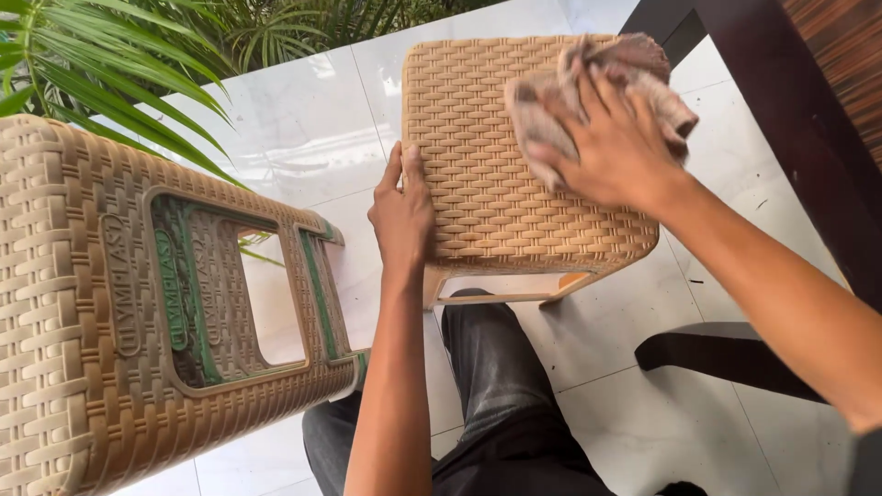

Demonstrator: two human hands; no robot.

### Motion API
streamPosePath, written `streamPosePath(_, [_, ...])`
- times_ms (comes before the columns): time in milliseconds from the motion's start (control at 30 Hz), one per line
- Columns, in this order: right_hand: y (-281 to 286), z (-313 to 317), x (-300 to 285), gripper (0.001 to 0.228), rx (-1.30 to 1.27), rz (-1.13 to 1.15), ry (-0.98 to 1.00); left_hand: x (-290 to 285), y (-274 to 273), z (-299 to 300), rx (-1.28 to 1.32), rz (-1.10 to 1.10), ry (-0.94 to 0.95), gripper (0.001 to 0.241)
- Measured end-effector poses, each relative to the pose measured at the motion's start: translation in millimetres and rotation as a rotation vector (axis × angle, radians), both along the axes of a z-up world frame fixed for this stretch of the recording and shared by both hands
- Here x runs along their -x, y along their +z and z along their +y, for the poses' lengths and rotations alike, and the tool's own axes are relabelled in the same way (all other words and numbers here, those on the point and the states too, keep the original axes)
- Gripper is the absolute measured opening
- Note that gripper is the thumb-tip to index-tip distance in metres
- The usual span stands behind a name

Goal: Cleaning a plastic stool and a wooden table using a sponge, cleaner spray, and a cloth.

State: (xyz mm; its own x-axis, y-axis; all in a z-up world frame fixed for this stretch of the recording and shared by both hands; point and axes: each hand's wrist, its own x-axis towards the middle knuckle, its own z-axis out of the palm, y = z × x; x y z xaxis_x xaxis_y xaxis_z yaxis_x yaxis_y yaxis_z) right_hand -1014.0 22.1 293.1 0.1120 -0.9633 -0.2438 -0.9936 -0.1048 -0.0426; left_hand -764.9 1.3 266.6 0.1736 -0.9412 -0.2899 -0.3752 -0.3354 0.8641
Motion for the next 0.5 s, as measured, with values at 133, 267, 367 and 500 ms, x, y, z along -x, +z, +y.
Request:
streamPosePath(133, [-4,-41,-40,0.076,0.109,-0.057,-0.126,-5,-16,-5,-0.082,-0.029,-0.108,0.067])
streamPosePath(267, [-10,-23,-80,0.074,0.156,-0.142,0.269,-11,-25,-8,-0.081,-0.053,-0.148,0.067])
streamPosePath(367, [-5,7,-60,0.078,0.019,-0.234,0.396,-31,-96,-6,0.178,-0.172,-0.308,0.065])
streamPosePath(500, [7,-25,-56,0.061,-0.019,-0.140,0.250,-30,-32,19,0.178,-0.174,-0.291,0.065])
